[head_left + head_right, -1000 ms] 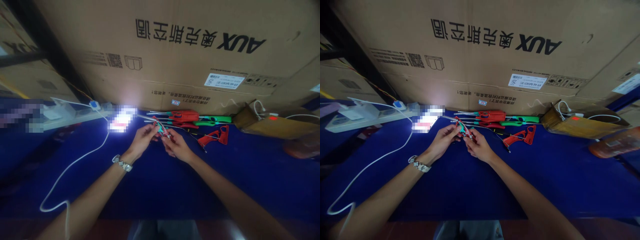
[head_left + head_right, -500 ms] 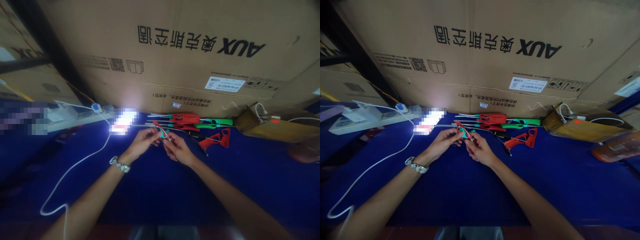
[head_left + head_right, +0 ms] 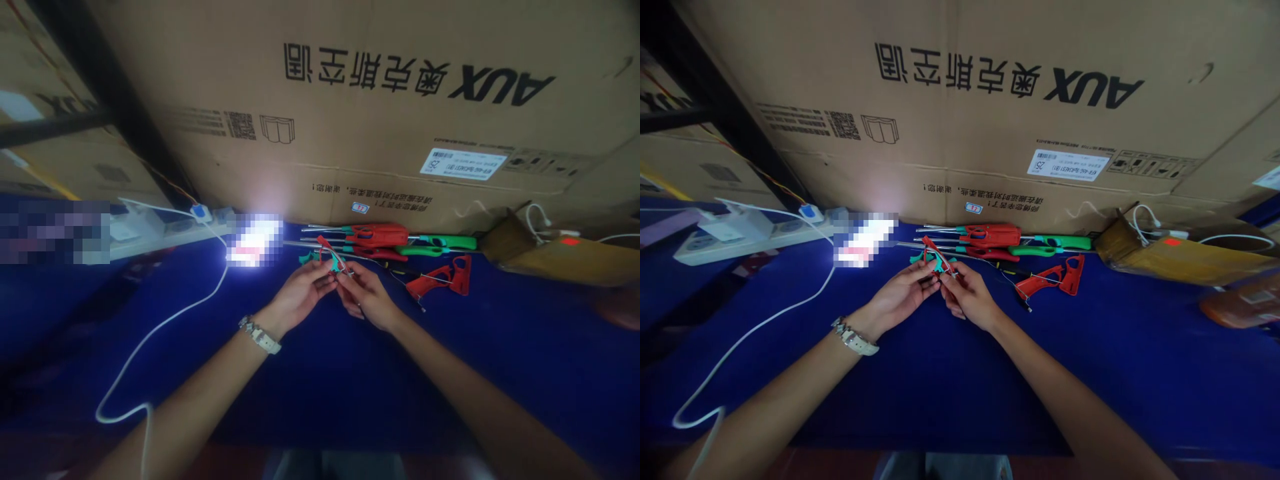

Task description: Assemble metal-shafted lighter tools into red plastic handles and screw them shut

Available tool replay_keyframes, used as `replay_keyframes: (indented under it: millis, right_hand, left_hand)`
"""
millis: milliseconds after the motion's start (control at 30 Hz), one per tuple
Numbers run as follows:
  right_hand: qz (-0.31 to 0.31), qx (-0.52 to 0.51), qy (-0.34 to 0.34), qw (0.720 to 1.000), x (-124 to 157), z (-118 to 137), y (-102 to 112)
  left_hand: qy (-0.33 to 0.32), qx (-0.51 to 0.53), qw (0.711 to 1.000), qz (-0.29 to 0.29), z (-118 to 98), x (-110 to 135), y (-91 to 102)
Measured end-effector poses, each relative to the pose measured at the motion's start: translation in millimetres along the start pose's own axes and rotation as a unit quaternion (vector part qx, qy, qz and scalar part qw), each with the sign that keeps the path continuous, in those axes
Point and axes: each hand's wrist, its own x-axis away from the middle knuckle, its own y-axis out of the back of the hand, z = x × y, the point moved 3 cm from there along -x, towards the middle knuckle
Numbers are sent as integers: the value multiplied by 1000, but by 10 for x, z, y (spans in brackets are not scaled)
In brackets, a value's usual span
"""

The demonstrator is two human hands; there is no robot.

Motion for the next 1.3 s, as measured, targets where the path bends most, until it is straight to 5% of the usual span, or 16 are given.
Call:
replay_keyframes:
  millis: [233, 467, 767, 1300]
  right_hand:
    - [-12, 25, 11, 1000, 7, -7, -7]
    - [-2, 19, -5, 1000, 6, 4, -31]
    - [4, 18, -6, 1000, 7, 14, -47]
    - [-18, 16, -2, 1000, 11, 2, -22]
  left_hand:
    - [-19, -36, 999, -7, -43, 35, -20]
    - [-128, -155, 980, -2, -215, 54, -31]
    - [-143, -138, 980, -11, -117, 79, -153]
    - [-119, -173, 977, -41, -117, 62, -59]
